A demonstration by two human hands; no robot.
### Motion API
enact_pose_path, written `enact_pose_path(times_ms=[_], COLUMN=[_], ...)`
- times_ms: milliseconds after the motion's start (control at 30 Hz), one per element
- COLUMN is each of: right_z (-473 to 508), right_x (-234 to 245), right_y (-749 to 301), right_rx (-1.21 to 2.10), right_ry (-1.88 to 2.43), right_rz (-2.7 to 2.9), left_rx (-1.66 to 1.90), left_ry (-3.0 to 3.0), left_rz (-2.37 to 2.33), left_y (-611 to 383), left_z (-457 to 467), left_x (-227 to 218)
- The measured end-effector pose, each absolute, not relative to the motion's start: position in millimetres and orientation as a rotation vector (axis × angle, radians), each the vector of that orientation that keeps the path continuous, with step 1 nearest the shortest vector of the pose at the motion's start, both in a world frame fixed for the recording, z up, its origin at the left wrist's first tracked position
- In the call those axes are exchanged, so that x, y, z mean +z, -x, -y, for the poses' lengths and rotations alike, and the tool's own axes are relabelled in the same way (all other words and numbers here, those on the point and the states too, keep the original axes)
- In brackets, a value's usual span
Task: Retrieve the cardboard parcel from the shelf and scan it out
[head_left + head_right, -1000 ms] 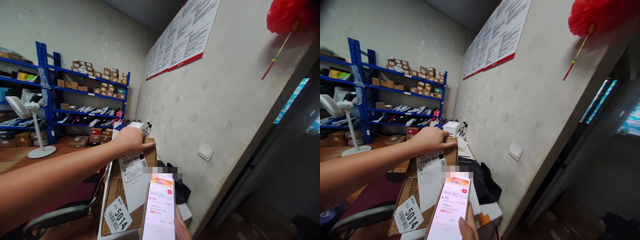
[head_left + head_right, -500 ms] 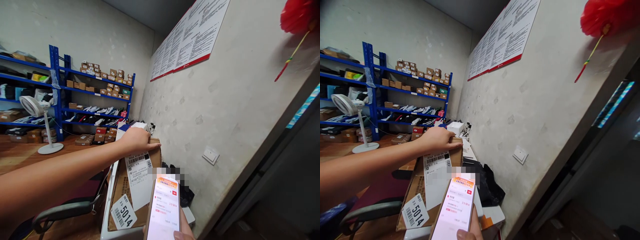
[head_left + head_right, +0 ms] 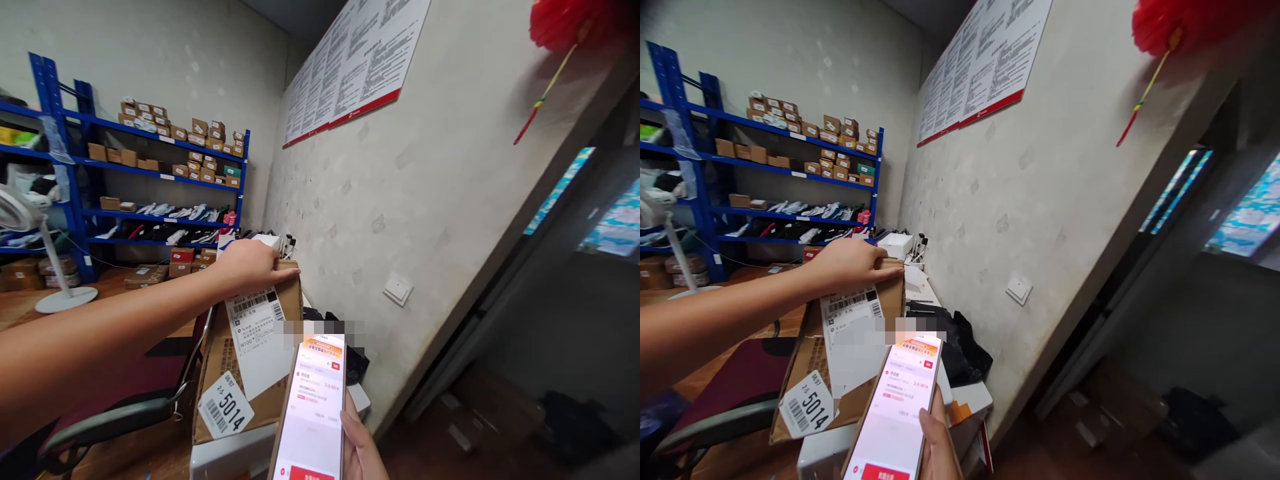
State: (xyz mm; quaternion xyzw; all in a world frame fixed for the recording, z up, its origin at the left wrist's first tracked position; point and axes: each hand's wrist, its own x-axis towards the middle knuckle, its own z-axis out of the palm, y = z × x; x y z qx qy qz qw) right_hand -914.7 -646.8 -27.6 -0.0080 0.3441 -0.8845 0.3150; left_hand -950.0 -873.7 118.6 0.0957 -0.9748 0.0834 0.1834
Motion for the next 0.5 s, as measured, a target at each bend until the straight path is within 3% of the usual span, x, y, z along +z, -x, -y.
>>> enact_pose_path(times_ms=[500], right_z=[634.1], right_x=[-30.8], right_y=[914.0], right_rx=[-2.154], right_ry=[0.403], right_rz=[-1.109], left_rx=[0.282], left_ry=[-0.288], left_rz=[2.785], left_y=[957.8], left_z=[871.9], left_x=[120.6])
